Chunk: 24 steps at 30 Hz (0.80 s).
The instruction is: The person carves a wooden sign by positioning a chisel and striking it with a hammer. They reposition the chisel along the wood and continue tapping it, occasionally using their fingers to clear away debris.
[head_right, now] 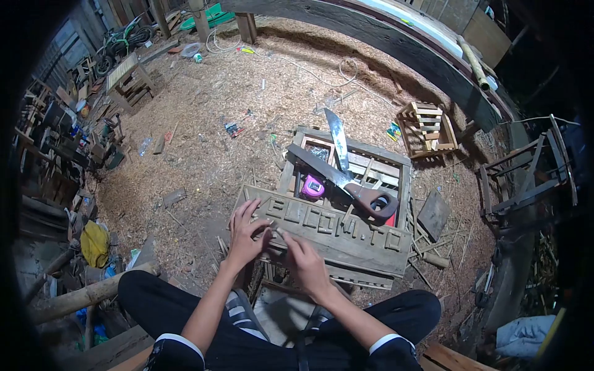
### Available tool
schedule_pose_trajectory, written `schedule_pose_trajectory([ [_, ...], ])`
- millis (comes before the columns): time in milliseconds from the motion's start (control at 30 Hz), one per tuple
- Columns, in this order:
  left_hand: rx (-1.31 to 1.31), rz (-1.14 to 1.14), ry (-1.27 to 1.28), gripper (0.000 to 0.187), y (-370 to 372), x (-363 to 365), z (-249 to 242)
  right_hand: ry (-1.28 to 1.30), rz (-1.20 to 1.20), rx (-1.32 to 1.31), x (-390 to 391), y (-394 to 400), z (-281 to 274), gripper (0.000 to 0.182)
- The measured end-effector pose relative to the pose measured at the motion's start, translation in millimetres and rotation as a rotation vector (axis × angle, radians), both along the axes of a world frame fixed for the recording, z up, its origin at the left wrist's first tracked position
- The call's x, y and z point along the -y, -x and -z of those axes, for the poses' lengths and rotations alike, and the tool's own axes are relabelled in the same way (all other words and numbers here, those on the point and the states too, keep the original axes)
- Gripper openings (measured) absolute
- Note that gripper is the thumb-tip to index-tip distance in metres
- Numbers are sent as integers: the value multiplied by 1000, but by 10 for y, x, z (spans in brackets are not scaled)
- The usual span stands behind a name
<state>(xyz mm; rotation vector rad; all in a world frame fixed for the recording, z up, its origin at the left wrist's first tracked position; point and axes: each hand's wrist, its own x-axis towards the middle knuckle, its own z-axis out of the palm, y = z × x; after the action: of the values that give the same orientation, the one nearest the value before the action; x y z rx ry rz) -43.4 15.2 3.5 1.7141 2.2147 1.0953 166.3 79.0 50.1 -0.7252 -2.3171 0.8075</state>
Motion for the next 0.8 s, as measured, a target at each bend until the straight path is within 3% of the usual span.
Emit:
schedule_pose_trajectory([
  [67,-13,-8,12,21,1,-16,21,14,-27,86,-6,-33,66,51],
  [267,-1,1,6,23,12,5,4,10,42,-90,32,-10,-22,54],
  [333,15,11,1,23,-6,-6,-1,47,-30,18,-4,-17,27,54],
  [567,16,3,-7,20,-9,0,-16,30,-35,-54,-1,2,-7,53],
  [633,0,-3,-4,19,11,-4,-27,62,-55,114,-18,5,-6,55],
  [733,54,-3,3,20,22,29,-12,27,-36,-21,0,29,-55,57],
  [800,44,11,-34,20,23,17,4,39,-53,34,3,22,-21,58],
])
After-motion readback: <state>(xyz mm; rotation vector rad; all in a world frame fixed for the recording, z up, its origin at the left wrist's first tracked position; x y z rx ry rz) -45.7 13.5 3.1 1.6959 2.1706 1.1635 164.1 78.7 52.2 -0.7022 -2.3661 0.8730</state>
